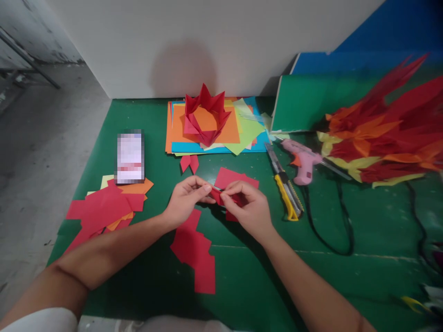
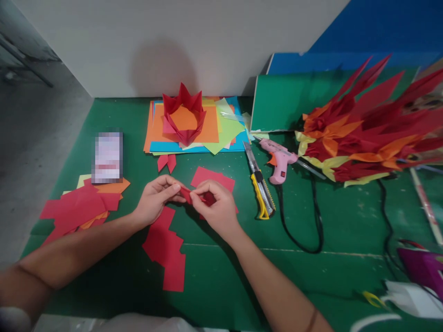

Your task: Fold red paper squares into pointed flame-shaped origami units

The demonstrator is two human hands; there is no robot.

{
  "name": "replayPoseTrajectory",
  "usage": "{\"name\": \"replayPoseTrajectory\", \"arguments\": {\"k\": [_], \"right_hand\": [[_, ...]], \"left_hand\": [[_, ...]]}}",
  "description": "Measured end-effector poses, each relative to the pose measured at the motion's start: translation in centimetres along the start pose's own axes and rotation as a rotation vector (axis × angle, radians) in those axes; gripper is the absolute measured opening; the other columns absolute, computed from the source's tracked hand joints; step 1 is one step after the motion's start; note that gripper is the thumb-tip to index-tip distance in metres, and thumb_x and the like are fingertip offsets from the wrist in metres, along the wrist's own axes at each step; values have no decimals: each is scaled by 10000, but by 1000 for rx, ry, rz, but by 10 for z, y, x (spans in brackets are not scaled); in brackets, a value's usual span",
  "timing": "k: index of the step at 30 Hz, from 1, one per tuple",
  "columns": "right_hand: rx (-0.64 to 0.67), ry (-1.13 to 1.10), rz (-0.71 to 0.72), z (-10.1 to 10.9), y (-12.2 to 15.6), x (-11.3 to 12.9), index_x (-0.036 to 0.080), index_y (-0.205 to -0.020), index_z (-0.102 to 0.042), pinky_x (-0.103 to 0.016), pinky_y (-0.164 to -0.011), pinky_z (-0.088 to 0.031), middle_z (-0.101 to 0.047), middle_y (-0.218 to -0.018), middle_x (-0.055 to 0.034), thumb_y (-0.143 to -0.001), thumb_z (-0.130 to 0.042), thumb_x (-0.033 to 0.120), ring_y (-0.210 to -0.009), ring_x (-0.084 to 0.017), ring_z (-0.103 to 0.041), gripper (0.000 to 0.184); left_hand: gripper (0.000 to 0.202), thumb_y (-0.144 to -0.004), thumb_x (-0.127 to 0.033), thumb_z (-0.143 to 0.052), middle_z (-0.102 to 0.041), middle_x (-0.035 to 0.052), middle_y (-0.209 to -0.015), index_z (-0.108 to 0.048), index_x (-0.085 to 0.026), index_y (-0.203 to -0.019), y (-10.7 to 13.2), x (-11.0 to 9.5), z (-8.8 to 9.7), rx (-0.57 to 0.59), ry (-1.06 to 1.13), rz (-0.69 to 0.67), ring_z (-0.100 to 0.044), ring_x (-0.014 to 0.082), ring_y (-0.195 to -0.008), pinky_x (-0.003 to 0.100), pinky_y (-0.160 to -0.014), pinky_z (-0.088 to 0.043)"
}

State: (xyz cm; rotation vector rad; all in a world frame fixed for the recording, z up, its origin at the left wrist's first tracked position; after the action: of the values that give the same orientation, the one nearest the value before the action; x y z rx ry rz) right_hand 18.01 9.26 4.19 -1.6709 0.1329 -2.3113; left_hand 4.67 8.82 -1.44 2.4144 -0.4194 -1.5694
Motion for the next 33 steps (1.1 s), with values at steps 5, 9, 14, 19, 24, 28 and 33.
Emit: {"name": "replayPoseTrajectory", "arguments": {"k": [5,9,14,19,24,28,33], "right_hand": [[50,-96,-34,-5,-1,-2,199,-697,-563,-250,-566,-490,-597,-671,7,-784,-621,217,-608,-119,-572,106],[43,-101,-60,-4,-1,-6,200,-691,-562,-253,-568,-496,-595,-669,6,-783,-620,234,-610,-121,-572,115],[2,-90,-69,1,-1,-9,200,-686,-565,-247,-551,-486,-593,-675,-1,-770,-641,266,-606,-122,-565,131],[83,-145,-151,-6,-2,-17,198,-689,-587,-253,-553,-500,-614,-667,-3,-774,-656,328,-591,-122,-570,170],[133,-198,-271,-9,-2,-30,189,-669,-611,-250,-519,-493,-624,-644,-1,-754,-674,375,-555,-117,-562,214],[146,-143,-289,-7,-2,-31,187,-672,-639,-269,-569,-516,-651,-640,-8,-744,-678,360,-579,-129,-589,192],[129,-78,-243,-3,-5,-22,187,-670,-643,-261,-551,-502,-660,-630,-9,-760,-660,335,-560,-133,-589,173]], "left_hand": [[375,-623,-452,-792,-647,-4,-655,-593,-142,-695,1,0,-3,37,35,-11,-639,101,-566,231,-603,-577],[374,-675,-485,-747,-650,1,-698,-600,-146,-734,2,-1,-7,71,20,-13,-651,110,-613,245,-646,-578],[402,-690,-517,-720,-647,7,-738,-591,-145,-770,3,-4,-9,85,-105,-35,-662,116,-632,234,-633,-551],[353,-701,-460,-726,-605,-25,-628,-554,-156,-747,2,-8,-3,34,-177,-87,-649,111,-580,213,-581,-516],[330,-733,-444,-702,-604,-19,-677,-542,-156,-741,2,-12,-1,19,-200,-154,-627,94,-588,218,-595,-518],[312,-768,-440,-671,-626,4,-747,-532,-160,-748,2,-16,0,13,-221,-209,-608,89,-626,222,-624,-507],[303,-790,-433,-656,-639,14,-811,-529,-161,-755,3,-20,2,-10,-212,-263,-589,77,-646,213,-648,-500]]}}
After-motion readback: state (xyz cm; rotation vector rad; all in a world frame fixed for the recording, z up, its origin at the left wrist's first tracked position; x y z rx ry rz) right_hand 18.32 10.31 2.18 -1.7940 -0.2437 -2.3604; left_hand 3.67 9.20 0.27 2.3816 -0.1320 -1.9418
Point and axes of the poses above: each hand's wrist, its own y-axis away from the middle knuckle, its own z-axis out of the back of the hand, x = y × z, the point moved 10 cm from there along -y, towards the middle knuckle
